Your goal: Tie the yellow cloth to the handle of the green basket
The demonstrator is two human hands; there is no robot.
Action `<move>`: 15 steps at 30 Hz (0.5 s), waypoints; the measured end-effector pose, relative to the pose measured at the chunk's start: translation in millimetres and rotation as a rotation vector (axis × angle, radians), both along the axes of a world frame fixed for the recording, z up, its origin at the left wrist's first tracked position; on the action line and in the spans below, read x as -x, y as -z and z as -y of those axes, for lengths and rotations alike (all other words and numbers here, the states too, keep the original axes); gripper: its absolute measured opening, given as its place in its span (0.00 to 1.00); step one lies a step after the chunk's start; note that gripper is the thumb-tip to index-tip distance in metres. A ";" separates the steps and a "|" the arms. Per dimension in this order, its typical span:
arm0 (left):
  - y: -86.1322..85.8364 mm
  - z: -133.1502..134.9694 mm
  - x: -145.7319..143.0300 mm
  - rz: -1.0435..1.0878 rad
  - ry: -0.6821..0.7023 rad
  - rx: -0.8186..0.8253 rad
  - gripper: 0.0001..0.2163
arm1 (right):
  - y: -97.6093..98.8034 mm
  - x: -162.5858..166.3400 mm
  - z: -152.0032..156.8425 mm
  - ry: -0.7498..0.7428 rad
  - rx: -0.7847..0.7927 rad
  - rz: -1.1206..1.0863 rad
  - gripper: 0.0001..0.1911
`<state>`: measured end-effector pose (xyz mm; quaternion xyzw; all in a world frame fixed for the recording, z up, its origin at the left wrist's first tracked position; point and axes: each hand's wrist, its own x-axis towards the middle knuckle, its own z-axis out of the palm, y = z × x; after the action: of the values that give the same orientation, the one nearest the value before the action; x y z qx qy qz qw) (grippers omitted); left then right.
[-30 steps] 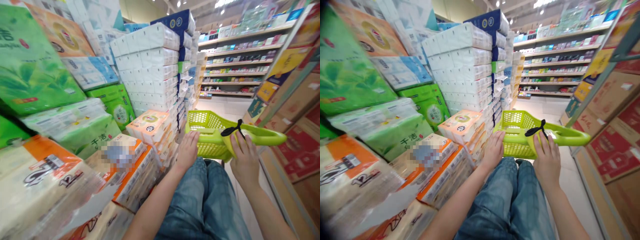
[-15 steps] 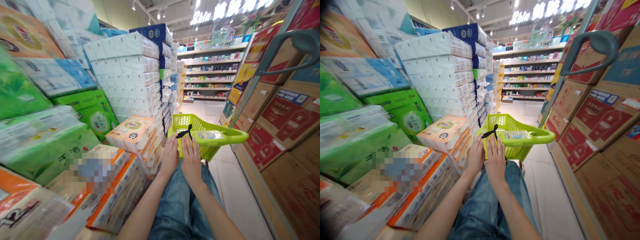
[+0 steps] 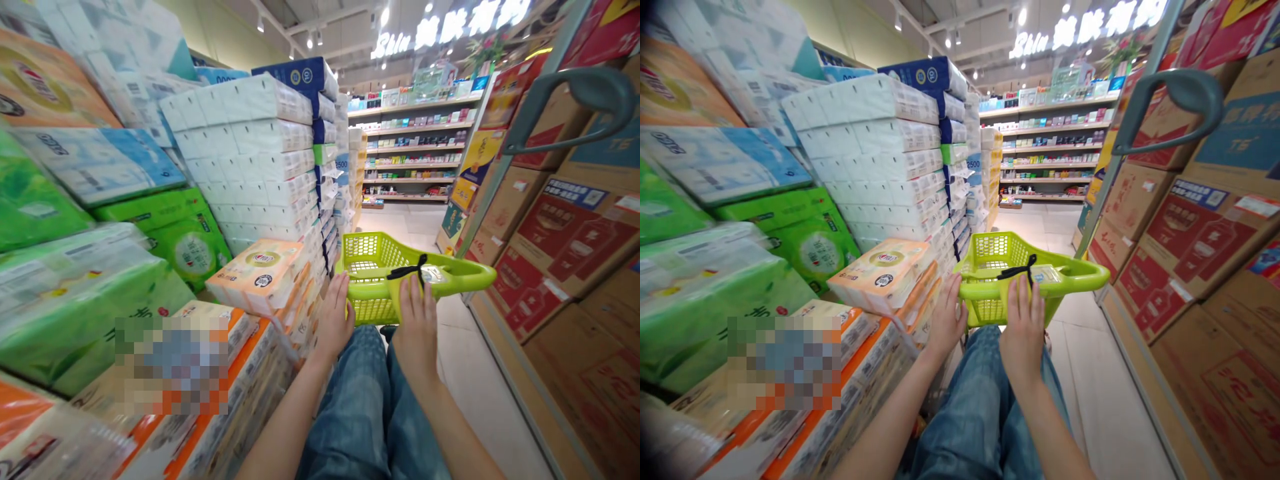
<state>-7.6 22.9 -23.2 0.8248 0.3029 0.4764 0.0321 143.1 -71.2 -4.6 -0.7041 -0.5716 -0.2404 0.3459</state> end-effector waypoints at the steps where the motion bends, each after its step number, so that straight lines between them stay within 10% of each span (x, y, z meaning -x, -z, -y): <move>1: 2.2 1.2 -1.9 0.010 -0.010 0.002 0.31 | 0.1 15.8 -5.7 -0.022 0.005 0.016 0.41; 7: 12.9 -0.1 -5.7 0.051 -0.013 0.006 0.32 | 6.7 64.6 -26.0 -0.156 -0.021 0.061 0.34; 15: 5.6 5.9 -8.0 0.061 -0.023 0.008 0.30 | 19.8 -13.8 4.3 -0.115 0.030 0.234 0.41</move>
<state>0.4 17.0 -28.7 0.8062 0.3134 0.5003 0.0392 156.9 -75.5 -24.4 -0.6424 -0.6511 -0.2922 0.2792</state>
